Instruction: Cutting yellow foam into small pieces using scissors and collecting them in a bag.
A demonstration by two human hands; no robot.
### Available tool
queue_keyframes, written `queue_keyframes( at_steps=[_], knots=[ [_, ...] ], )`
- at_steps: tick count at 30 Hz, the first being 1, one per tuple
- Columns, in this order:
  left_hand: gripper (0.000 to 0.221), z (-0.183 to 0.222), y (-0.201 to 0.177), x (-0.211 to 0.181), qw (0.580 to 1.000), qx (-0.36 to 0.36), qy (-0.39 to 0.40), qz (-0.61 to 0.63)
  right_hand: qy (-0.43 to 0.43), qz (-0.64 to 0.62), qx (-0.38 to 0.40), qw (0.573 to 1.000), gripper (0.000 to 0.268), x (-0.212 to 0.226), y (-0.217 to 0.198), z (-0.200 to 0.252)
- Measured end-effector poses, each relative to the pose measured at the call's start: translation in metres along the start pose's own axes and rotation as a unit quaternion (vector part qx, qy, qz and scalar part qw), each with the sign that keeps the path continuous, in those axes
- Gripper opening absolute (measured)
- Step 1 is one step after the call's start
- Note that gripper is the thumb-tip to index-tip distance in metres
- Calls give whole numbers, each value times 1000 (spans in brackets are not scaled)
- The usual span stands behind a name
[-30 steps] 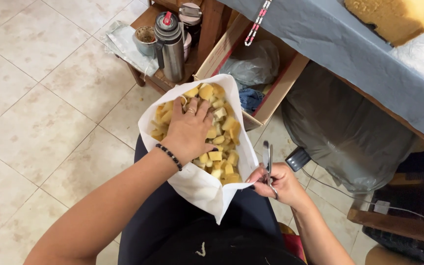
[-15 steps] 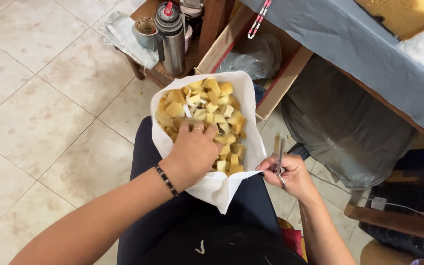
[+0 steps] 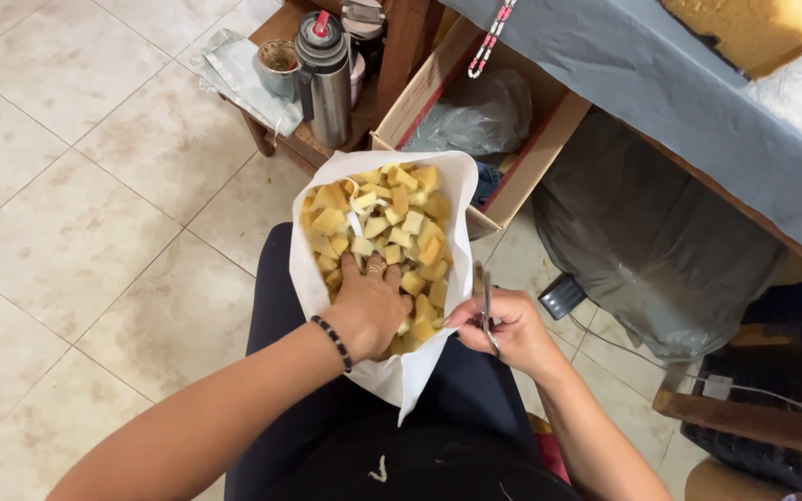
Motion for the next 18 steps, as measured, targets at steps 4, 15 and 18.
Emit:
queue_keyframes(
  at_steps=[4, 15, 18],
  knots=[
    [66, 16, -21, 12, 992, -119, 4, 33, 25, -25, -7, 999, 10, -20, -14, 12],
    [94, -16, -41, 44, 988, -116, -63, -85, 39, -57, 6, 998, 12, -26, -16, 26],
    [101, -20, -30, 46, 989, -103, -69, -85, 35, -64, 2, 997, 12, -27, -18, 27]
  ],
)
Point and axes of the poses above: each hand's wrist, its own z-axis away from the middle knuckle, its own y-axis out of the palm, x = y × z, the point moved 6 cm from there along -z, towards the middle knuckle, and after that the axes turned 5 degrees about -y, right-handed, at the moved point
